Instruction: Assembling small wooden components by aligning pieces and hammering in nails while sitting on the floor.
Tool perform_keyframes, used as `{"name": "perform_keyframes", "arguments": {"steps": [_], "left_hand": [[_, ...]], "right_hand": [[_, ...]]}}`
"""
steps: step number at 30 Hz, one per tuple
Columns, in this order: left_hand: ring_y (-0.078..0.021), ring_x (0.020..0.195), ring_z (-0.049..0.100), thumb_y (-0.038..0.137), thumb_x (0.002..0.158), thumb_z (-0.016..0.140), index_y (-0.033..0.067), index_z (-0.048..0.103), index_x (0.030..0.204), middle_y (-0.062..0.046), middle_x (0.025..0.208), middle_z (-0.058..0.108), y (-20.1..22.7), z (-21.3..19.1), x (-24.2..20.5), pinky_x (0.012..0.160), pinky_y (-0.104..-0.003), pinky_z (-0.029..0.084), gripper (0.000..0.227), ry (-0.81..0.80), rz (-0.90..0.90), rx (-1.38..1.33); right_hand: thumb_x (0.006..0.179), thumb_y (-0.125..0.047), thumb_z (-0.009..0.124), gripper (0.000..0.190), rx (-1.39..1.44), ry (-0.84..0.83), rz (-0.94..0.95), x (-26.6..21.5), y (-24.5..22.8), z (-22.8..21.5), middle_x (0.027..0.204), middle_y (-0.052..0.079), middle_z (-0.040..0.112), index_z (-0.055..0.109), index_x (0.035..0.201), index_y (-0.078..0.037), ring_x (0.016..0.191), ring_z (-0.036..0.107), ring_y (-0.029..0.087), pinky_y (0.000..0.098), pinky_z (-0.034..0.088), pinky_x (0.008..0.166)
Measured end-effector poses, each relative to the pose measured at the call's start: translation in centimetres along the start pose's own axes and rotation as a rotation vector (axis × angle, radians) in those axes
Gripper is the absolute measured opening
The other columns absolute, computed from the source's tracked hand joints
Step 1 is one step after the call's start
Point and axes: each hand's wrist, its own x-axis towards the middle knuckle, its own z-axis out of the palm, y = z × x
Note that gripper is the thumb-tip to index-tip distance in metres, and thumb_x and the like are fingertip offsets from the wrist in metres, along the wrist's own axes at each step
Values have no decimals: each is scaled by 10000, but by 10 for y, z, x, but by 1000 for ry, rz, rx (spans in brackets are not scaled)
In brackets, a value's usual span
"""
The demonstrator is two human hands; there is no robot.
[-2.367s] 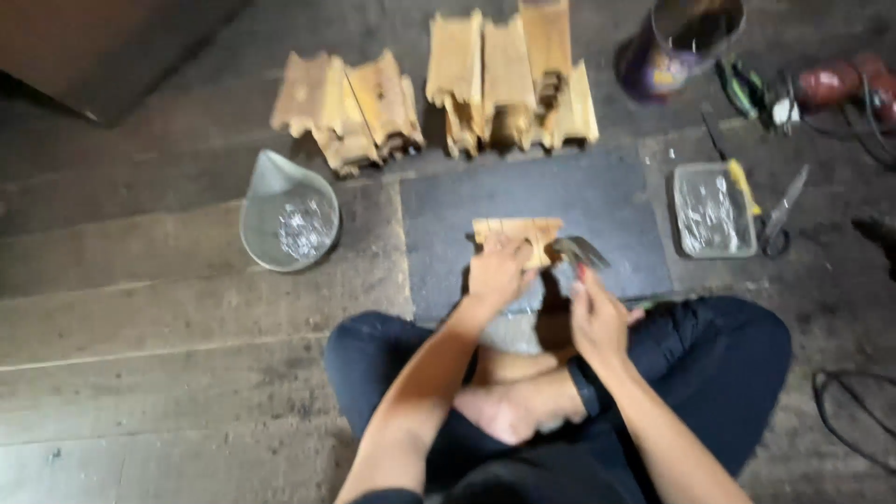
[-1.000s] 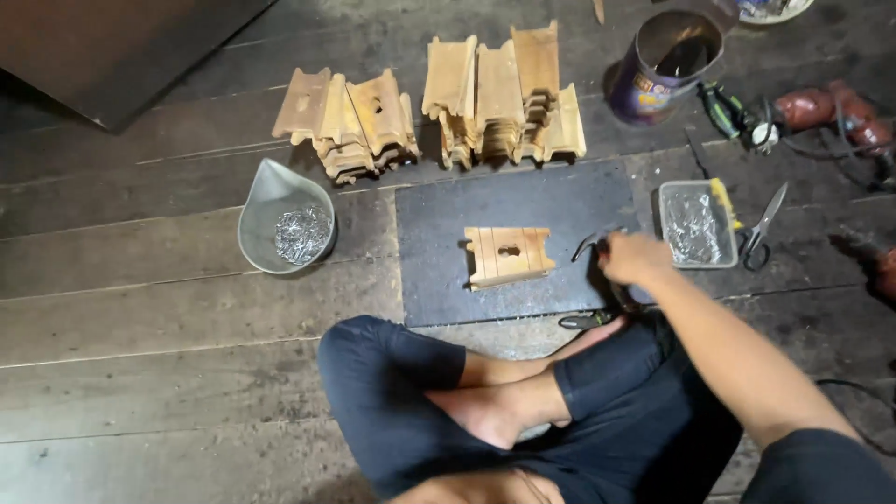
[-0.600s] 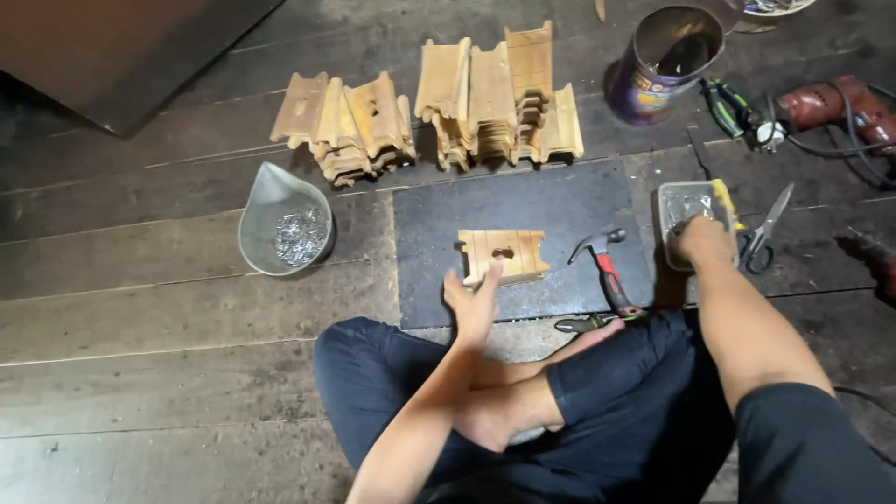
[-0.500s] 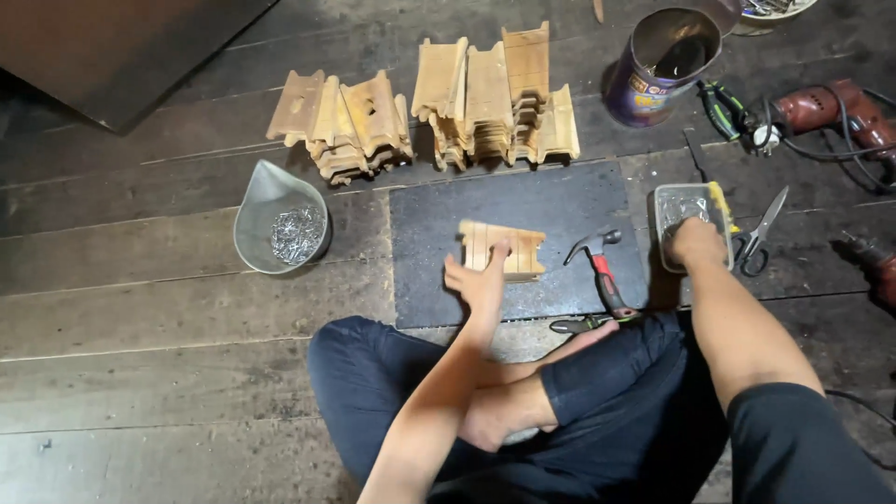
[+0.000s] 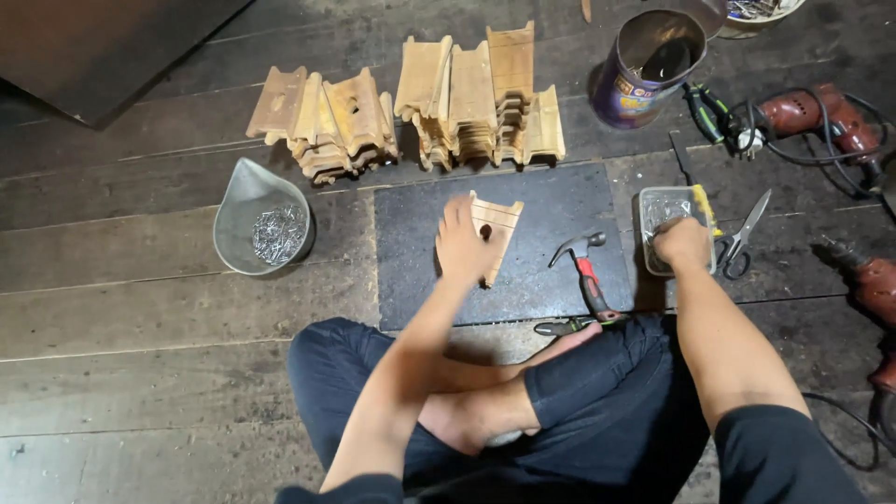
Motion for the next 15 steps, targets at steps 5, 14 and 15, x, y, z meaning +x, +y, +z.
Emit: {"name": "perform_keyframes", "arguments": {"steps": [5, 14, 15], "left_hand": [[-383, 1369, 531, 356, 727, 848, 133, 646, 1397, -129, 1569, 466, 9, -10, -53, 986, -554, 533, 734, -35, 134, 351], [-395, 1386, 493, 276, 637, 1014, 134, 587, 1401, -132, 1394, 493, -72, -14, -68, 1145, -518, 424, 887, 237, -50, -181], [-395, 1386, 493, 276, 637, 1014, 134, 587, 1401, -132, 1394, 493, -74, 1, -75, 1145, -518, 424, 887, 244, -60, -184]], "right_hand": [[953, -265, 672, 227, 104, 122, -2, 16, 11, 13, 1108, 239, 781, 820, 1124, -244, 1125, 713, 467, 537, 585, 924], [939, -247, 704, 194, 119, 220, 44, 0, 8, -1, 1102, 234, 745, 785, 1115, -239, 1075, 720, 484, 534, 574, 937], [939, -247, 704, 194, 112, 218, 35, -3, 6, -1, 1102, 234, 745, 785, 1115, -239, 1075, 720, 484, 534, 574, 937]]}}
